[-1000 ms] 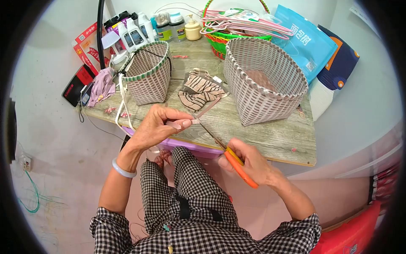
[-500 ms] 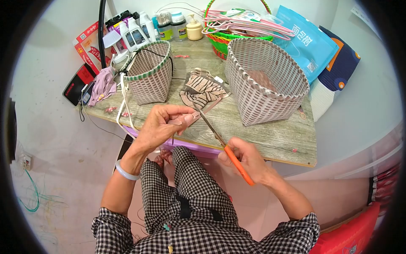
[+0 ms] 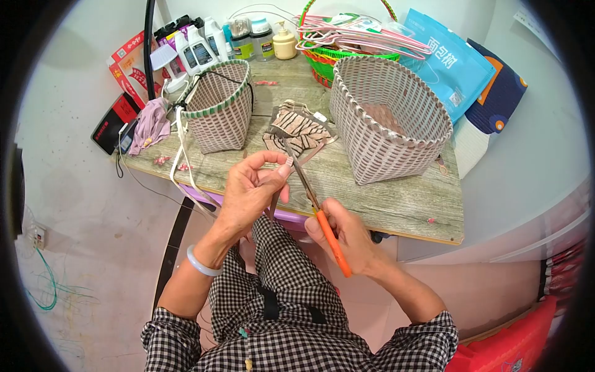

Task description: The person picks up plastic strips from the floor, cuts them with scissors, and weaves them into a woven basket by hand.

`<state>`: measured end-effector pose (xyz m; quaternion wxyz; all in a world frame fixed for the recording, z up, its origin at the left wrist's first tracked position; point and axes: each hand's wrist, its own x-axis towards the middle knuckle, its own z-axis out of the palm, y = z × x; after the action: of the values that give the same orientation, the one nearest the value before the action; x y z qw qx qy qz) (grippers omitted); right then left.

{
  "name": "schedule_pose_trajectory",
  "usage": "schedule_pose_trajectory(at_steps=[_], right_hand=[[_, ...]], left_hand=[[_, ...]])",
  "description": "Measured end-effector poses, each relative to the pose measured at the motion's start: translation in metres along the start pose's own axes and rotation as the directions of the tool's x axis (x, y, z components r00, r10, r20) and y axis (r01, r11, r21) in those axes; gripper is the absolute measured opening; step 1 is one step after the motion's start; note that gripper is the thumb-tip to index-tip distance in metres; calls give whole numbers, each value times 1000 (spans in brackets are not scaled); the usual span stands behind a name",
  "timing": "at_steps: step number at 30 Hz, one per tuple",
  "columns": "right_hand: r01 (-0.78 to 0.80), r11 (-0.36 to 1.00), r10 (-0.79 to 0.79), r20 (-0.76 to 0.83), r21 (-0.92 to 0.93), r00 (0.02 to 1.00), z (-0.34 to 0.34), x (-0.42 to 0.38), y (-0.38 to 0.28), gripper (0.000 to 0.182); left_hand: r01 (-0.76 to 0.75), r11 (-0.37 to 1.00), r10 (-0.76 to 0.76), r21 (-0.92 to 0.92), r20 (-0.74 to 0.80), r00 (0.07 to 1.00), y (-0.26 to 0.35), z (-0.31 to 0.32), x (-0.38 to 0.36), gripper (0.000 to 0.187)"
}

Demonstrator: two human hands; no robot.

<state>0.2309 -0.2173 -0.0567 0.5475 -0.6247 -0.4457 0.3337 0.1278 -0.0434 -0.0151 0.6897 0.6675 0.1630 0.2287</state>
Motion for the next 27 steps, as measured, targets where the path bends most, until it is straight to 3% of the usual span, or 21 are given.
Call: schedule_pose_trajectory(at_steps=[6, 12, 15, 18, 22, 25, 27], right_hand=[[1, 993, -9, -67, -119, 998, 1, 0, 7, 43], [-133, 985, 142, -83, 111, 986, 7, -3, 1, 39], [-95, 981, 108, -70, 172, 992, 3, -4, 3, 37], [-114, 953, 145, -94, 280, 985, 1, -7, 0, 36], [-210, 887, 264, -78, 411, 961, -5, -13, 14, 35], [-214, 895, 269, -92, 391, 959, -7, -18, 14, 35], [-203, 906, 254, -93, 371, 963, -9, -21, 14, 35]], left_hand=[[9, 1000, -9, 13, 18, 1000, -3, 0, 2, 16], [65, 996, -69, 59, 59, 996, -5, -6, 4, 16], [11, 995, -16, 97, 47, 999, -11, -25, 8, 15], [-39, 973, 29, 228, 47, 998, -8, -48, 11, 15], [16, 896, -14, 443, -9, 1000, -4, -60, 12, 18], [-211, 710, 154, 672, 145, 977, -16, -59, 17, 23], [-256, 620, 178, 742, 184, 967, -20, -55, 19, 26]])
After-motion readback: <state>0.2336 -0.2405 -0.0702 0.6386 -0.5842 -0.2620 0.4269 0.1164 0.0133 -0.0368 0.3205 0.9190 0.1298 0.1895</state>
